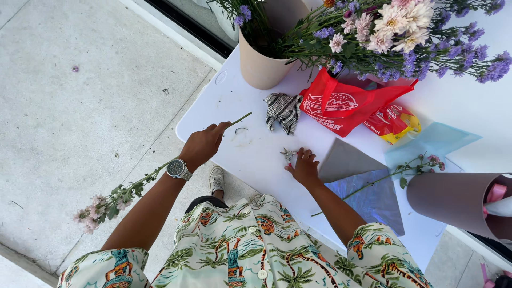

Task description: The person wipes flower stems with a cloth, trims them using shears, and arranges them in a vase on a table. They handle the flowers individually, moving them from a bag and a pile to the container.

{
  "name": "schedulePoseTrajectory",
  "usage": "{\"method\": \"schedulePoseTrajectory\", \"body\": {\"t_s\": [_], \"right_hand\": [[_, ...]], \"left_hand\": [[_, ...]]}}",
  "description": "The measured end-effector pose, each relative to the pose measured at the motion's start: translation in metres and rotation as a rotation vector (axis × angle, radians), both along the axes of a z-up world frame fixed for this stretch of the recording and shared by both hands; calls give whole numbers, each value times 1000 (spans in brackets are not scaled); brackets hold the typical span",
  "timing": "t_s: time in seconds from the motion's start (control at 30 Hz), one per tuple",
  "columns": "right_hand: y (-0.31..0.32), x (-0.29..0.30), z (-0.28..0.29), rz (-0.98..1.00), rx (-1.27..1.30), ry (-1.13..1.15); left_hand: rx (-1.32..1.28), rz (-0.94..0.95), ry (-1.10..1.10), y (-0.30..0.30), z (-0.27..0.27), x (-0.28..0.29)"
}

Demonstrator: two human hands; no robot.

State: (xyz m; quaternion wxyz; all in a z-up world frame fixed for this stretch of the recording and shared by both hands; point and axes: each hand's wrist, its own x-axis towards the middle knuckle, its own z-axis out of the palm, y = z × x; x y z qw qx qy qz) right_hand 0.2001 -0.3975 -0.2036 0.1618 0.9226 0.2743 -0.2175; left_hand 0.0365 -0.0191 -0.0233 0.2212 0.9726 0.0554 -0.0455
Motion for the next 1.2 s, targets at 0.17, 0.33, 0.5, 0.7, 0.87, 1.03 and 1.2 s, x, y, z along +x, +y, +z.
{"method": "schedulePoseTrajectory", "body": {"t_s": [0.17, 0.33, 0.5, 0.7, 0.87, 1.03, 1.2], "right_hand": [[-23, -1, -40, 22, 100, -121], [-26, 16, -42, -38, 80, -150], [9, 20, 33, -273, 665, 528], [76, 44, 85, -178, 698, 327], [118, 51, 128, 28, 795, 112], [133, 54, 133, 186, 905, -34], [141, 50, 138, 229, 962, -22]], "left_hand": [[-124, -3, -137, -11, -14, 18], [-186, -7, -253, -21, -21, 22], [-148, -8, -344, -25, -13, 16], [-146, 30, -352, -10, -25, 8], [-136, 50, -381, 0, -7, 1], [-145, 77, -400, 6, -1, -5], [-165, 97, -430, 6, -8, -11]]}}
